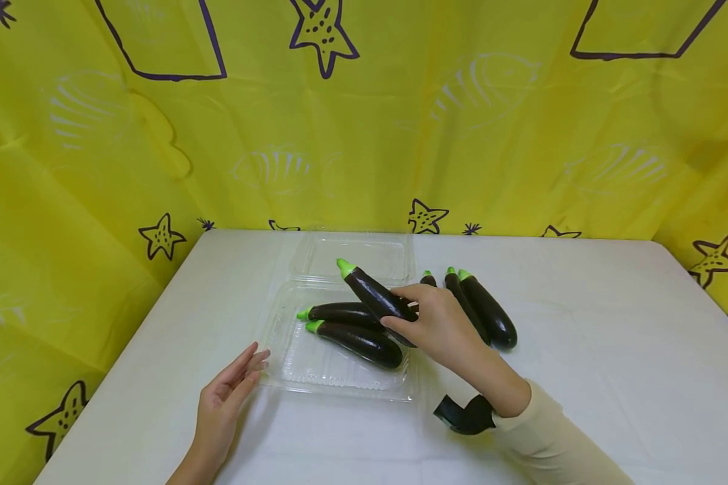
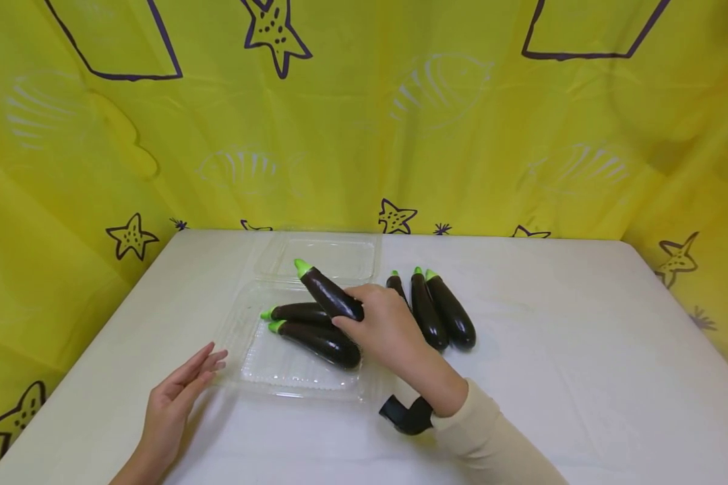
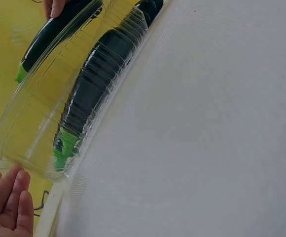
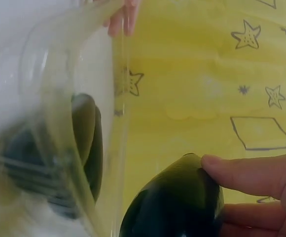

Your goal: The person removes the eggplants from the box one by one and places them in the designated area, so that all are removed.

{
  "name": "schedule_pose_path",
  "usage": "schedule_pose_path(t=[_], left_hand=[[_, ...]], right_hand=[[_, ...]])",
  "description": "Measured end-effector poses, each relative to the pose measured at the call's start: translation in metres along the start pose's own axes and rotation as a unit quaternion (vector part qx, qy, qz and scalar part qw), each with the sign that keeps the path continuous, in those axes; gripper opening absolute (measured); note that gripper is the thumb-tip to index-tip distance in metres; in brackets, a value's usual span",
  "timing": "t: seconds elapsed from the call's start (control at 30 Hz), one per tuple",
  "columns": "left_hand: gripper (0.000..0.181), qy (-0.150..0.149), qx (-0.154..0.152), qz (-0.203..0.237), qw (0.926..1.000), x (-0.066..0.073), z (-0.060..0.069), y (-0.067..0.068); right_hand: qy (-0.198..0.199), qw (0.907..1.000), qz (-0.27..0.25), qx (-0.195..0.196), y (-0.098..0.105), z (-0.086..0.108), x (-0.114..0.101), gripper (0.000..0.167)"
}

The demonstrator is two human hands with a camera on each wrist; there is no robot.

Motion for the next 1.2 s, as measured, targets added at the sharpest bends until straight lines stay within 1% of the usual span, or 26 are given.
schedule_pose_path(t=[0.1,0.2,0.33,0.43,0.53,0.6,0.77,0.87,1.0,1.2], left_hand=[[0.038,-0.002,0.002,-0.001,1.0,0.0,0.001,-0.001],[0.038,-0.002,0.002,-0.004,1.0,-0.001,0.001,0.0],[0.038,0.005,0.002,-0.007,1.0,-0.001,0.002,0.001],[0.038,0.007,0.0,-0.002,1.0,-0.001,0.002,0.001],[0.038,0.003,-0.005,0.005,1.0,-0.001,0.002,0.0],[0.038,0.0,-0.006,0.004,1.0,-0.001,0.001,0.0],[0.039,0.001,-0.006,-0.003,1.0,-0.001,0.001,0.002],[0.039,0.001,-0.007,-0.005,1.0,-0.001,0.001,0.003],[0.039,-0.001,-0.011,-0.003,0.9999,-0.001,0.001,0.003],[0.038,-0.002,-0.009,0.001,1.0,-0.002,0.0,0.002]], right_hand=[[-0.015,0.9999,0.004,0.003,0.006,0.0,0.007,0.038],[-0.021,0.9996,0.015,0.009,0.012,0.001,0.014,0.038],[-0.036,0.9989,0.028,0.014,0.018,0.003,0.023,0.039],[-0.054,0.9981,0.024,0.014,0.024,0.004,0.03,0.042],[-0.068,0.9974,0.017,0.018,0.031,0.005,0.036,0.042],[-0.074,0.9969,0.013,0.023,0.036,0.006,0.04,0.043],[-0.082,0.9959,0.023,0.031,0.046,0.008,0.049,0.046],[-0.092,0.9947,0.029,0.036,0.053,0.01,0.056,0.046],[-0.116,0.9917,0.035,0.042,0.065,0.014,0.069,0.047],[-0.139,0.9882,0.044,0.048,0.08,0.02,0.086,0.053]])
Point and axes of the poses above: each hand's wrist, its own z-axis away from the middle knuckle, its own y-axis out of the back of the hand, x = y × z, the point moved 1 cm from there along -z, towards the middle knuckle, and after that the axes turned 3 degrees about -y, right-handed, at the moved point
